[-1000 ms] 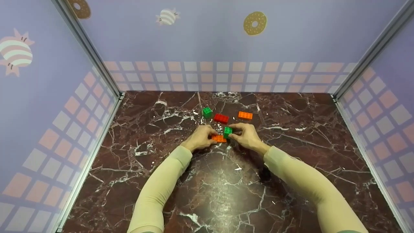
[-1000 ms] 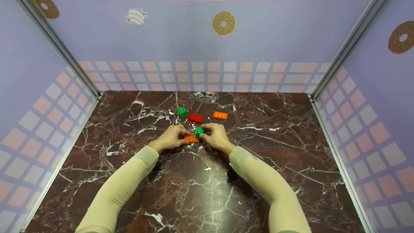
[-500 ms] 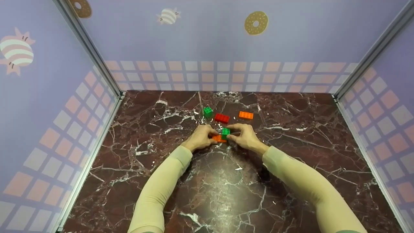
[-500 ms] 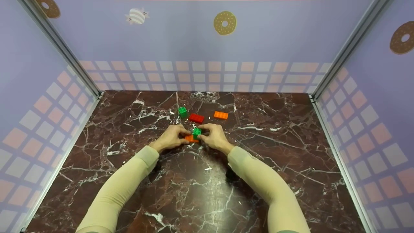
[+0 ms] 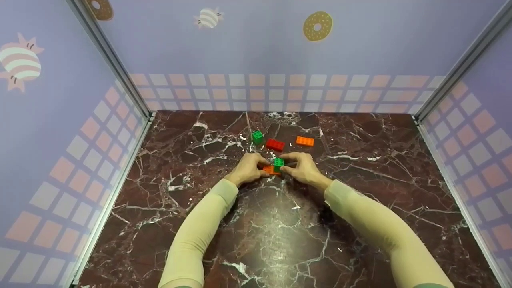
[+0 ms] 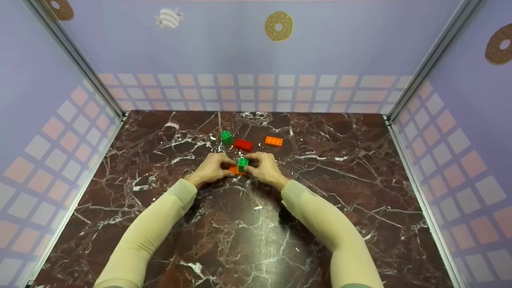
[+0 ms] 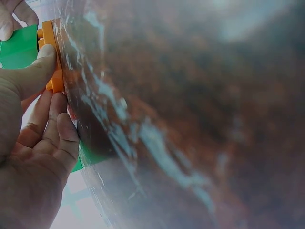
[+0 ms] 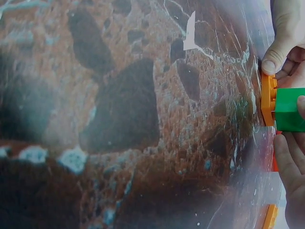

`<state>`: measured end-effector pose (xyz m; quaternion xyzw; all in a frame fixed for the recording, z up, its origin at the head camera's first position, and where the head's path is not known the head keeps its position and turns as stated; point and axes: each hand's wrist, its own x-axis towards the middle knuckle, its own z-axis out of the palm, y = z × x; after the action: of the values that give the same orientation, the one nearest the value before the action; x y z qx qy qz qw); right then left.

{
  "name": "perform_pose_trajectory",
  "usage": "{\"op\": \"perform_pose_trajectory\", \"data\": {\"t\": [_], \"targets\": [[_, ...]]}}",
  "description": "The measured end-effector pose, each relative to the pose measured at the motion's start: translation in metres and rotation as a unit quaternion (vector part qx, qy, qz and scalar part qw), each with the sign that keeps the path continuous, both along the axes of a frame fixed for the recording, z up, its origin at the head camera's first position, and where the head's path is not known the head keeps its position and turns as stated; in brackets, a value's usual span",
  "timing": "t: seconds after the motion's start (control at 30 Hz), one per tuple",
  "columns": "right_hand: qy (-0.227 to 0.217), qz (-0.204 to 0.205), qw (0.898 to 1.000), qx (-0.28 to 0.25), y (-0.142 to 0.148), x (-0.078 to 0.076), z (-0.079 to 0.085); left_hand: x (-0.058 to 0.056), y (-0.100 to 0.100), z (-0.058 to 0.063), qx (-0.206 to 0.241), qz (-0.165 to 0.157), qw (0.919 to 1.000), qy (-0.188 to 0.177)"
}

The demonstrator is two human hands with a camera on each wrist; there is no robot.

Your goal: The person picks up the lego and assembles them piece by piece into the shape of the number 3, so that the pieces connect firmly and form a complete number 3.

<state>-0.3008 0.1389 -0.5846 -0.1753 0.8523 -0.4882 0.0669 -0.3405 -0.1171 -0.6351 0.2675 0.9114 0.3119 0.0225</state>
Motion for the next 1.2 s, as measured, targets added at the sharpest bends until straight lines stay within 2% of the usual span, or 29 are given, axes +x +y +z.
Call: {"op": "perform_pose_trajectory", "data": {"t": [0.07, 0.1, 0.37, 0.47, 0.53, 0.73, 0.8, 0.9, 0.93, 1.03, 1.17, 1.2], "targets": [[-0.003, 0.002, 1.0, -0.001, 0.0, 0.0, 0.0, 0.0, 0.0, 0.001, -0.002, 0.004, 1.0, -0.005], [-0.003, 0.003, 1.0, -0.001, 0.0, 0.0, 0.0, -0.004, -0.001, -0.004, 0.004, 0.005, 0.9999, -0.012], [0.013, 0.016, 1.0, -0.001, -0.001, 0.0, -0.002, 0.006, 0.001, 0.011, 0.018, 0.004, 0.9998, -0.012], [0.019, 0.023, 1.0, 0.002, -0.001, -0.001, -0.002, 0.006, 0.0, 0.01, 0.016, 0.003, 0.9998, -0.008], [0.025, 0.03, 0.999, 0.005, -0.001, -0.001, -0.002, 0.003, 0.0, 0.004, 0.013, 0.006, 0.9999, -0.008], [0.068, 0.05, 0.996, 0.039, 0.001, -0.004, -0.001, 0.013, 0.002, 0.02, 0.011, 0.008, 0.9998, -0.014], [0.092, 0.057, 0.992, 0.061, 0.001, -0.006, 0.0, 0.016, 0.002, 0.026, 0.015, 0.011, 0.9996, -0.02], [0.124, 0.075, 0.985, 0.093, 0.001, -0.009, 0.002, 0.016, 0.002, 0.027, 0.019, 0.018, 0.9991, -0.033], [0.131, 0.081, 0.983, 0.099, 0.001, -0.01, 0.002, 0.019, 0.002, 0.032, 0.019, 0.018, 0.999, -0.037], [0.151, 0.094, 0.977, 0.116, 0.001, -0.013, 0.005, 0.011, 0.0, 0.022, 0.029, 0.027, 0.998, -0.05], [0.169, 0.099, 0.971, 0.137, 0.0, -0.013, 0.006, -0.003, -0.004, -0.002, 0.034, 0.033, 0.9974, -0.055], [0.168, 0.101, 0.971, 0.139, -0.001, -0.012, 0.005, 0.0, -0.004, 0.001, 0.028, 0.034, 0.9976, -0.053]]}}
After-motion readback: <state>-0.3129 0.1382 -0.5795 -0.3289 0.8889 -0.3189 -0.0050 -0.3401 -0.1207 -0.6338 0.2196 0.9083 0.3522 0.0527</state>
